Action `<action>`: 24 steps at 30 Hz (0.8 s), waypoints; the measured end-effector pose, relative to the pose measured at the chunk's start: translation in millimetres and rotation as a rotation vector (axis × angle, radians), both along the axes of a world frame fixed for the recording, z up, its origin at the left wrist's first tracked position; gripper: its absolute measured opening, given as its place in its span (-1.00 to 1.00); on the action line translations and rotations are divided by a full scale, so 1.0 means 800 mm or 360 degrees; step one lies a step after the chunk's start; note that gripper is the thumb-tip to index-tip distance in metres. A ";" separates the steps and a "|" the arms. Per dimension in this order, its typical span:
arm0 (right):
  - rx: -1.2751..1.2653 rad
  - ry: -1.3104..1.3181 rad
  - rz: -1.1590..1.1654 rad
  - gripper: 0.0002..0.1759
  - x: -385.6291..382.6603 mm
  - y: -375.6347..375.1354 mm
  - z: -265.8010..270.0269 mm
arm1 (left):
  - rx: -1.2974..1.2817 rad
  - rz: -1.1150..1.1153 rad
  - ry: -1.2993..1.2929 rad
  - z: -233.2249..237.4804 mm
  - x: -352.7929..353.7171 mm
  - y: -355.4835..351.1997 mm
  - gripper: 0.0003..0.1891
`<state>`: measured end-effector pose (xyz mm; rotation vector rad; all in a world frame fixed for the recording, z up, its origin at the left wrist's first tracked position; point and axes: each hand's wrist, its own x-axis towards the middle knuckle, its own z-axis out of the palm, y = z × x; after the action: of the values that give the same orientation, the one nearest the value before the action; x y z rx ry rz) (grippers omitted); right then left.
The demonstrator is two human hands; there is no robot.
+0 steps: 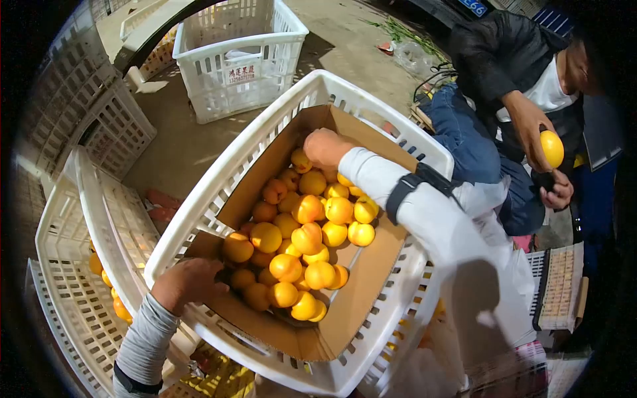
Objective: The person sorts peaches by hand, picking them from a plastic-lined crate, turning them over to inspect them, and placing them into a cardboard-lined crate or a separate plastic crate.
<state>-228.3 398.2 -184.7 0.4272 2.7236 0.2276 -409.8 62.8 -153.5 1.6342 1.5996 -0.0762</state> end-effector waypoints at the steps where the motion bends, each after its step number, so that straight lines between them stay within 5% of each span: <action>1: 0.0001 0.0005 0.0005 -0.79 -0.001 0.011 0.000 | -0.0043 -0.0016 0.0004 -0.004 -0.001 0.001 -0.52; 3: 0.0100 0.0273 -0.0400 -0.79 0.003 0.033 -0.007 | -0.0138 -0.0057 0.0006 -0.010 -0.002 0.002 -0.49; 9: 0.0108 0.0237 -0.0483 -0.73 0.002 0.017 -0.029 | -0.0230 -0.0079 0.0221 0.038 0.018 0.018 -0.50; 13: 0.0189 0.0019 -0.0625 -0.66 -0.007 0.009 -0.037 | 0.0141 -0.0163 0.0042 -0.023 -0.010 -0.007 -0.49; 16: -0.0325 0.0244 -0.0608 -0.63 0.000 0.033 -0.040 | 0.0161 0.0044 -0.0018 0.012 0.005 0.002 -0.46; 17: -0.0307 0.0126 -0.0329 -0.63 0.009 0.055 -0.048 | 0.0284 0.0040 -0.0076 0.007 0.003 0.000 -0.47; 19: 0.0322 -0.0235 0.1118 -0.64 0.044 0.075 -0.008 | 0.0025 -0.0096 0.0111 0.006 0.003 0.007 -0.48; 21: -0.0569 -0.0205 -0.0596 -0.65 0.073 0.052 0.044 | 0.0088 -0.0047 0.0098 0.024 0.009 0.008 -0.50; 22: -0.0698 -0.0568 -0.0864 -0.63 0.080 0.032 0.082 | 0.0152 -0.0003 0.0124 0.029 0.014 0.008 -0.51; 24: -0.0733 -0.0556 -0.1062 -0.61 0.107 0.029 0.088 | 0.0183 -0.0042 0.0083 0.024 0.012 0.007 -0.52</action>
<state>-142.6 421.1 -114.0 1.0013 2.0616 -0.4498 -400.1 68.3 -134.0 1.7550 1.6484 -0.0418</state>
